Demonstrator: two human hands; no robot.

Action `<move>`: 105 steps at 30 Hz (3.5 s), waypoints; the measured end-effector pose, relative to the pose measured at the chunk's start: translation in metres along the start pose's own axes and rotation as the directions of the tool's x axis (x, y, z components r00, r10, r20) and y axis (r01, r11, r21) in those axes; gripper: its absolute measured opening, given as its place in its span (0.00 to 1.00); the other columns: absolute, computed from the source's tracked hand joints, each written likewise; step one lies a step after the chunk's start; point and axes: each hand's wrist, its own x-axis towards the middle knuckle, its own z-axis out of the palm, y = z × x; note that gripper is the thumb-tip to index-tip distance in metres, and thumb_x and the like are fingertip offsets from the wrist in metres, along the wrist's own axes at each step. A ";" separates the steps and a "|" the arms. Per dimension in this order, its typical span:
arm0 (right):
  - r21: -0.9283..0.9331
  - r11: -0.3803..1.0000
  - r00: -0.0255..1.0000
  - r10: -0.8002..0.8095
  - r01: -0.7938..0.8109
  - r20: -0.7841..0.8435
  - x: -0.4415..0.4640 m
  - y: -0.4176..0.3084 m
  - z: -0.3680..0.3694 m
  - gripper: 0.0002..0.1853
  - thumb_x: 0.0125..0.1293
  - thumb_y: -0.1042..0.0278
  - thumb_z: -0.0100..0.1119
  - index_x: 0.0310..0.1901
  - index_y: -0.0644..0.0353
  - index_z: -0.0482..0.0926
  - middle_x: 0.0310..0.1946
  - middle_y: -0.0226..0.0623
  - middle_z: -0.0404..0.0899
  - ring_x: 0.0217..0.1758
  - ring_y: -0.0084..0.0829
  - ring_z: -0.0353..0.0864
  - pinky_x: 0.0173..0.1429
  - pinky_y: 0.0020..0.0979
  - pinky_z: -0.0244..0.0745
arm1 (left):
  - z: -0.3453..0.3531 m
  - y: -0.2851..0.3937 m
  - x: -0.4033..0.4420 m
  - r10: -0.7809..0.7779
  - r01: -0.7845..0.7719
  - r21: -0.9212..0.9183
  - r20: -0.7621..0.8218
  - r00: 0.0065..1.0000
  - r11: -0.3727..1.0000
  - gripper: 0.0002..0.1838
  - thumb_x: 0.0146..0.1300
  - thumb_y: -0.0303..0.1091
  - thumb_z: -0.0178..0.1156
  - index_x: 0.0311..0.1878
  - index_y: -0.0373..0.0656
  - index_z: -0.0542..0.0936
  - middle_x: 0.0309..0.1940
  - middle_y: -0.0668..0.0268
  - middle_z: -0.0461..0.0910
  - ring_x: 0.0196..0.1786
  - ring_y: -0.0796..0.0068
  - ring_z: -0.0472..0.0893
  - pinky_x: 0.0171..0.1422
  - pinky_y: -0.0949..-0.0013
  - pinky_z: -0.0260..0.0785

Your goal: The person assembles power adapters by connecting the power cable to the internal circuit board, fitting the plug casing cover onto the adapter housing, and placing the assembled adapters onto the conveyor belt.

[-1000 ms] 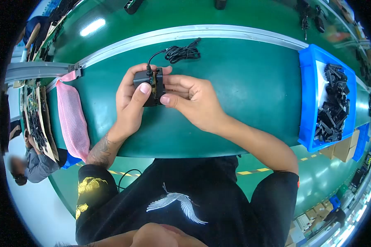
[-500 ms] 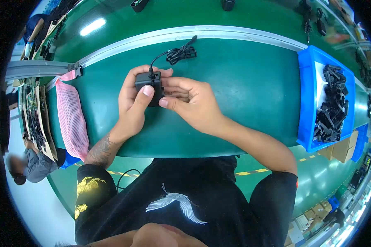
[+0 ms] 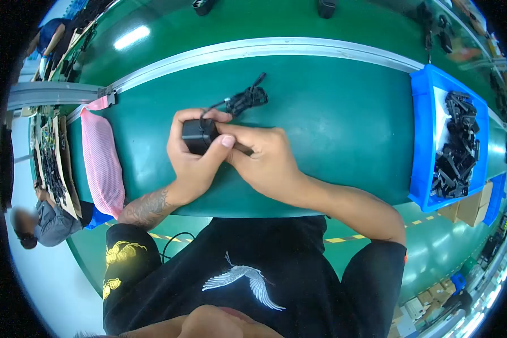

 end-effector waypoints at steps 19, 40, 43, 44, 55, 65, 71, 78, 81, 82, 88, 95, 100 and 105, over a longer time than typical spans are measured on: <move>-0.073 0.997 0.968 0.012 0.006 0.251 0.003 -0.007 -0.008 0.42 0.57 0.62 0.86 0.70 0.67 0.75 0.59 0.43 0.85 0.56 0.33 0.89 0.55 0.34 0.87 | -0.032 -0.019 0.024 -0.066 0.108 -0.105 0.345 0.936 0.989 0.42 0.67 0.67 0.63 0.63 0.33 0.79 0.56 0.53 0.85 0.61 0.64 0.81 0.66 0.56 0.75; 0.051 0.999 0.987 -0.016 0.008 0.158 0.034 -0.022 -0.040 0.39 0.60 0.65 0.82 0.71 0.64 0.76 0.46 0.32 0.88 0.32 0.13 0.79 0.33 0.22 0.70 | -0.020 -0.009 0.033 0.048 0.007 -0.202 0.265 0.963 0.979 0.44 0.68 0.55 0.72 0.77 0.33 0.70 0.74 0.49 0.74 0.74 0.61 0.76 0.73 0.55 0.73; 0.009 0.999 0.998 -0.041 0.041 -0.036 0.083 -0.066 -0.066 0.29 0.67 0.60 0.75 0.64 0.66 0.79 0.41 0.32 0.87 0.30 0.18 0.80 0.32 0.23 0.71 | -0.026 -0.013 0.041 0.084 -0.062 -0.095 0.250 0.965 0.994 0.36 0.74 0.51 0.66 0.75 0.36 0.72 0.74 0.51 0.71 0.72 0.59 0.75 0.67 0.58 0.75; -0.123 0.989 0.993 -0.090 0.081 -0.074 0.104 -0.081 -0.084 0.25 0.69 0.57 0.72 0.60 0.66 0.81 0.39 0.32 0.88 0.31 0.18 0.80 0.33 0.23 0.72 | -0.031 -0.012 0.043 0.081 -0.086 0.001 0.296 0.952 0.996 0.34 0.75 0.51 0.65 0.74 0.37 0.72 0.74 0.51 0.72 0.72 0.59 0.75 0.68 0.58 0.74; -0.886 0.330 0.863 -0.278 -0.326 -0.421 0.206 0.001 -0.162 0.33 0.72 0.37 0.54 0.42 0.65 0.91 0.41 0.64 0.89 0.50 0.66 0.89 0.60 0.58 0.81 | -0.024 -0.011 0.035 0.366 -0.677 0.395 0.618 0.696 0.620 0.08 0.66 0.37 0.72 0.45 0.47 0.87 0.53 0.65 0.85 0.61 0.61 0.83 0.63 0.56 0.72; -0.998 -0.062 0.591 -0.806 -0.030 0.032 0.206 -0.043 -0.129 0.33 0.69 0.40 0.66 0.63 0.60 0.83 0.52 0.45 0.89 0.53 0.49 0.88 0.55 0.51 0.83 | -0.024 -0.020 0.028 0.408 -0.688 0.396 0.587 0.699 0.608 0.07 0.66 0.38 0.71 0.41 0.46 0.85 0.50 0.66 0.84 0.57 0.64 0.82 0.59 0.58 0.73; -0.970 0.027 0.828 -0.527 0.243 0.193 0.264 -0.002 -0.098 0.35 0.71 0.38 0.65 0.68 0.60 0.80 0.72 0.56 0.76 0.73 0.56 0.75 0.74 0.51 0.73 | -0.024 -0.029 0.028 0.440 -0.705 0.374 0.581 0.684 0.602 0.10 0.68 0.42 0.69 0.41 0.45 0.85 0.50 0.66 0.83 0.57 0.65 0.81 0.59 0.58 0.71; -0.932 0.153 0.866 -0.442 0.329 0.233 0.261 0.022 -0.102 0.21 0.74 0.52 0.66 0.53 0.64 0.85 0.56 0.53 0.83 0.65 0.54 0.77 0.68 0.51 0.72 | -0.029 -0.027 0.025 0.426 -0.666 0.333 0.563 0.708 0.667 0.11 0.71 0.41 0.66 0.44 0.44 0.85 0.52 0.60 0.82 0.57 0.59 0.80 0.62 0.54 0.72; -0.863 0.323 0.878 -0.416 0.388 0.239 0.223 0.000 -0.088 0.18 0.75 0.54 0.64 0.52 0.63 0.84 0.53 0.50 0.83 0.60 0.52 0.78 0.66 0.47 0.72 | -0.024 -0.019 0.033 0.621 -0.662 0.307 0.232 0.749 0.684 0.17 0.76 0.43 0.64 0.57 0.41 0.81 0.55 0.56 0.81 0.60 0.56 0.82 0.65 0.54 0.75; -0.833 0.363 0.865 -0.439 0.418 0.243 0.207 -0.008 -0.081 0.17 0.73 0.56 0.64 0.52 0.63 0.84 0.53 0.48 0.82 0.58 0.51 0.77 0.62 0.46 0.73 | -0.024 -0.018 0.035 0.420 -0.438 0.137 0.142 0.896 0.888 0.20 0.77 0.44 0.62 0.63 0.40 0.78 0.56 0.55 0.81 0.61 0.56 0.82 0.65 0.55 0.76; -0.739 0.269 0.763 -0.431 0.617 0.481 0.088 -0.070 -0.024 0.42 0.52 0.43 0.82 0.64 0.61 0.78 0.52 0.47 0.82 0.55 0.53 0.80 0.61 0.51 0.76 | -0.037 -0.004 0.049 -0.336 0.590 -0.481 0.515 0.789 0.648 0.34 0.83 0.51 0.58 0.78 0.35 0.66 0.63 0.55 0.80 0.57 0.69 0.84 0.57 0.68 0.79; -0.550 0.469 0.720 -0.517 0.691 0.463 0.047 -0.035 -0.034 0.68 0.41 0.42 0.89 0.81 0.62 0.60 0.63 0.45 0.81 0.69 0.53 0.79 0.77 0.56 0.70 | -0.021 -0.009 0.039 -0.248 0.512 -0.227 0.671 0.698 0.828 0.19 0.81 0.43 0.61 0.61 0.36 0.78 0.50 0.63 0.84 0.52 0.75 0.84 0.47 0.63 0.84; -0.621 0.559 0.833 -0.315 0.550 0.454 0.044 -0.030 -0.061 0.59 0.48 0.51 0.89 0.80 0.58 0.65 0.54 0.40 0.84 0.59 0.43 0.85 0.74 0.53 0.72 | -0.033 -0.003 0.042 -0.311 0.541 -0.162 0.669 0.675 0.826 0.18 0.70 0.30 0.57 0.61 0.38 0.78 0.47 0.67 0.82 0.44 0.79 0.82 0.42 0.73 0.77; -0.635 0.654 0.911 -0.316 0.412 0.266 0.043 -0.038 -0.076 0.28 0.57 0.66 0.83 0.60 0.53 0.85 0.35 0.32 0.84 0.36 0.34 0.84 0.52 0.36 0.77 | -0.031 -0.004 0.042 -0.108 0.213 -0.139 0.534 0.839 0.967 0.21 0.69 0.29 0.57 0.64 0.38 0.78 0.45 0.72 0.76 0.42 0.80 0.75 0.46 0.72 0.70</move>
